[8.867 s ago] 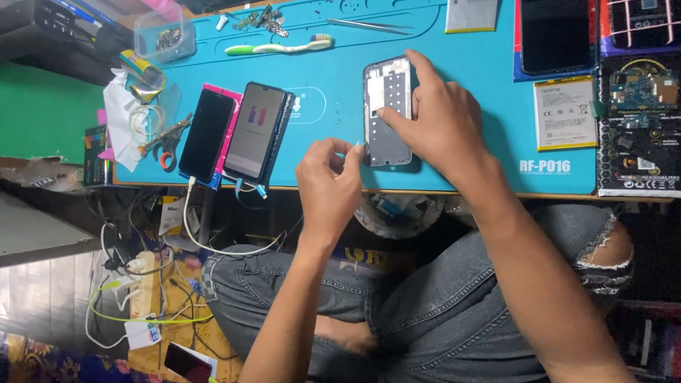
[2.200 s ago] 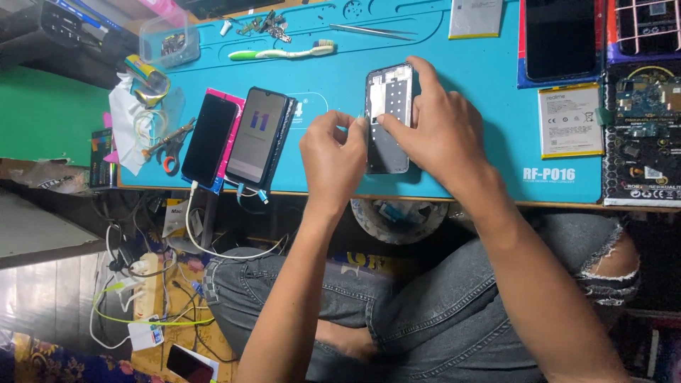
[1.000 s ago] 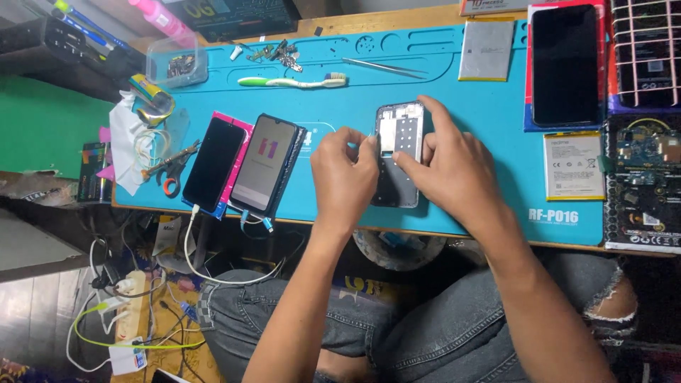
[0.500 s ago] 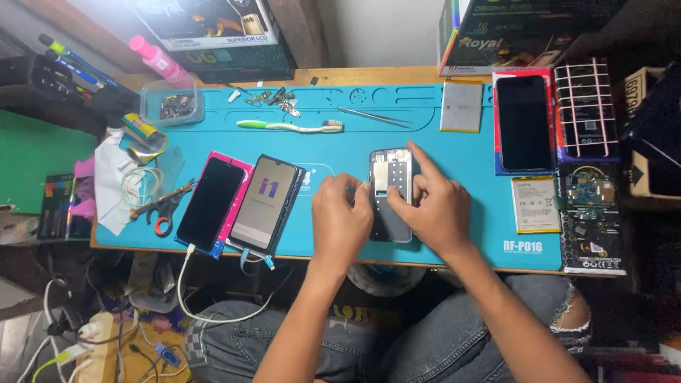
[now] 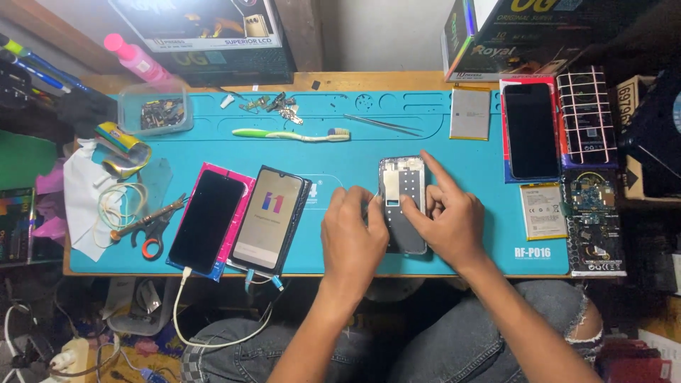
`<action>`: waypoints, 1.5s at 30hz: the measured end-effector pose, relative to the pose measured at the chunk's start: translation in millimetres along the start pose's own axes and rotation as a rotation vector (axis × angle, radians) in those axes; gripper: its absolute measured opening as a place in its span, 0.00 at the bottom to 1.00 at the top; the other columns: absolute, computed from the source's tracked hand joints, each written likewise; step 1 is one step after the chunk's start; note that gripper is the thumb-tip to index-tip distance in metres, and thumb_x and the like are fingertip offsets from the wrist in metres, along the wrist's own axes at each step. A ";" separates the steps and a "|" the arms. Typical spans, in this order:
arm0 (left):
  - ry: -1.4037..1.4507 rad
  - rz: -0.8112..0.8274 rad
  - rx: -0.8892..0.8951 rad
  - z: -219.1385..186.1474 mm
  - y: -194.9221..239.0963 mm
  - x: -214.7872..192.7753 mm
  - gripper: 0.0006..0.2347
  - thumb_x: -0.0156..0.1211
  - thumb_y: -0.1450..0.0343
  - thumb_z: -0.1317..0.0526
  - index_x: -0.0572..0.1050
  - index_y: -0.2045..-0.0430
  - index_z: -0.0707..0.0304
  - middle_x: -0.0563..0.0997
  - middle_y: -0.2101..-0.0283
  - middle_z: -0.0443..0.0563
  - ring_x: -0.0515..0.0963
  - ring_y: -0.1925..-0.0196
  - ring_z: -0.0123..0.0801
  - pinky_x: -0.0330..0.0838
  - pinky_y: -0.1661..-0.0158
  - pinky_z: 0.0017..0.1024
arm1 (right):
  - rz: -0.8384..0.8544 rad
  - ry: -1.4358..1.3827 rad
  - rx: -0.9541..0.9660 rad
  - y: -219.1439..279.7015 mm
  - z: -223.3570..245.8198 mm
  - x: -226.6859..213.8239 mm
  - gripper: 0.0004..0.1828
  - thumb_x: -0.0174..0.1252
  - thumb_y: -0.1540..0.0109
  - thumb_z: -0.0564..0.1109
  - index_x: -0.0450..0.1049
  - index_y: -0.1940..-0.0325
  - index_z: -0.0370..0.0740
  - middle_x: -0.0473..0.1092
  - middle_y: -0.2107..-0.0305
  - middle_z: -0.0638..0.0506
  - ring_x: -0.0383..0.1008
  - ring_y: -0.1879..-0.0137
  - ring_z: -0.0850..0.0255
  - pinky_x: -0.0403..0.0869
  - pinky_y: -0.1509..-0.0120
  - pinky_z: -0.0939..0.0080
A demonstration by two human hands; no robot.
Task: The person uses a small metal tool to pry and separate the screen assembly from the frame of a disassembled smartphone. They work along the edges of the device, carefully lifting the screen to release adhesives or clips.
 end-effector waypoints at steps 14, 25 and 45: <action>-0.016 -0.120 -0.005 -6.2 -18.0 9.6 0.05 0.64 0.29 0.67 0.82 0.72 0.72 0.76 0.77 0.58 0.83 0.73 0.52 0.75 0.76 0.38 | -0.003 -0.015 -0.065 1.2 0.1 -5.1 0.40 0.69 0.41 0.48 0.71 0.23 0.47 0.66 0.89 0.54 0.68 0.83 0.55 0.70 0.68 0.58; -0.056 -0.160 -0.049 -15.0 -13.6 14.8 0.04 0.66 0.29 0.67 0.83 0.73 0.69 0.79 0.76 0.60 0.85 0.71 0.52 0.77 0.73 0.40 | -0.002 -0.041 -0.105 1.6 -2.5 -8.9 0.39 0.67 0.39 0.49 0.69 0.23 0.44 0.69 0.88 0.55 0.72 0.81 0.52 0.72 0.70 0.53; -0.063 -0.133 -0.054 -8.7 1.8 10.3 0.05 0.67 0.30 0.66 0.83 0.74 0.69 0.78 0.78 0.58 0.84 0.73 0.49 0.77 0.73 0.38 | 0.011 -0.016 -0.128 0.7 2.9 -11.3 0.39 0.66 0.38 0.50 0.68 0.22 0.40 0.70 0.87 0.55 0.74 0.79 0.49 0.73 0.69 0.48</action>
Point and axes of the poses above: each hand's wrist, its own y-axis away from the middle knuckle, its own x-axis out of the palm, z = x × y, the point moved 9 cm from there along -y, towards the middle knuckle
